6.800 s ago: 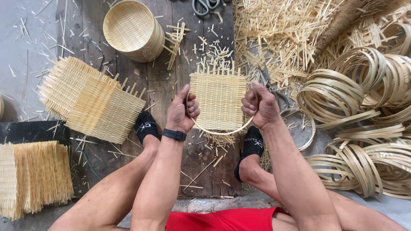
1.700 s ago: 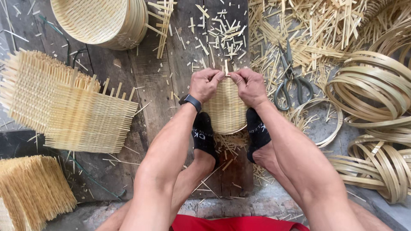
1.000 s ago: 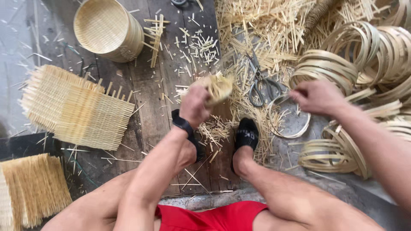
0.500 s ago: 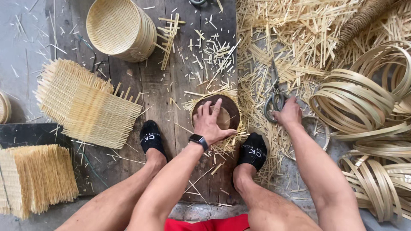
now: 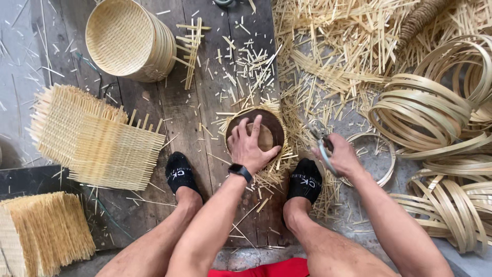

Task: The person weaves small round bamboo baskets by wrapping a pre-woven mat around a wooden form, trimming excess with shears, and stacking the finished pieces. The process is repeated multiple times with consistent hand movements and tool use.

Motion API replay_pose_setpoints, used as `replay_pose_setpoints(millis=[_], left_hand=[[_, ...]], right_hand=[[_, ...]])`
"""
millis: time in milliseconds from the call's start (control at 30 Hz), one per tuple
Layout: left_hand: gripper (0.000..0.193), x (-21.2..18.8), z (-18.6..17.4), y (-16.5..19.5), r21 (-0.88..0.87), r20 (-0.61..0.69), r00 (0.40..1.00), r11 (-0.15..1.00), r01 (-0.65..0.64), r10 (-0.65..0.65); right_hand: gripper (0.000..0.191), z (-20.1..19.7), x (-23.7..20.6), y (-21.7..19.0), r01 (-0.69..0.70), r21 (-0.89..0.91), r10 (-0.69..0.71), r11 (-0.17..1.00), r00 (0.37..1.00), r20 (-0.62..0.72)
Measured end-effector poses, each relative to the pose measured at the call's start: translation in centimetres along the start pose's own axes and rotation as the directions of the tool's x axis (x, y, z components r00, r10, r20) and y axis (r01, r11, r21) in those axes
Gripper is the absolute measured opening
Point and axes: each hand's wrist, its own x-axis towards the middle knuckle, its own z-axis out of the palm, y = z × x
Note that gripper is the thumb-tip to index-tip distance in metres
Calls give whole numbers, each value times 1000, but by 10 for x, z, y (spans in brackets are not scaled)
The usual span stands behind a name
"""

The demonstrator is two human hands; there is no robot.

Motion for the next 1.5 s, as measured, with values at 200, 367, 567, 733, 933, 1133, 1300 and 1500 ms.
replay_pose_setpoints(millis=[200,367,567,733,933,1133,1300,1500], left_hand=[[111,-20,12,29,-54,-18,975,974,220,-221],[109,-15,11,18,-71,56,986,984,162,-158],[112,-12,11,9,-82,105,993,994,68,-59],[110,-11,11,-3,-70,92,993,995,-72,78],[111,-6,2,-8,-122,192,959,974,-190,211],[114,-5,-9,-5,85,207,949,962,-259,237],[114,-12,4,10,-40,90,996,999,-9,13],[109,-8,3,1,-11,175,973,989,-150,149]], right_hand=[[75,21,12,-21,253,-422,-354,871,918,-178],[42,17,22,-15,135,-518,-263,845,948,-181],[46,15,36,-15,273,-657,-638,703,650,-412],[26,5,43,-11,233,-657,-505,716,823,-258],[48,8,47,-9,282,-695,-636,661,703,-320],[32,2,54,-2,251,-669,-458,699,876,-151],[53,-1,54,-13,269,-727,-640,632,710,-294],[26,3,64,-16,252,-763,-603,595,768,-216]])
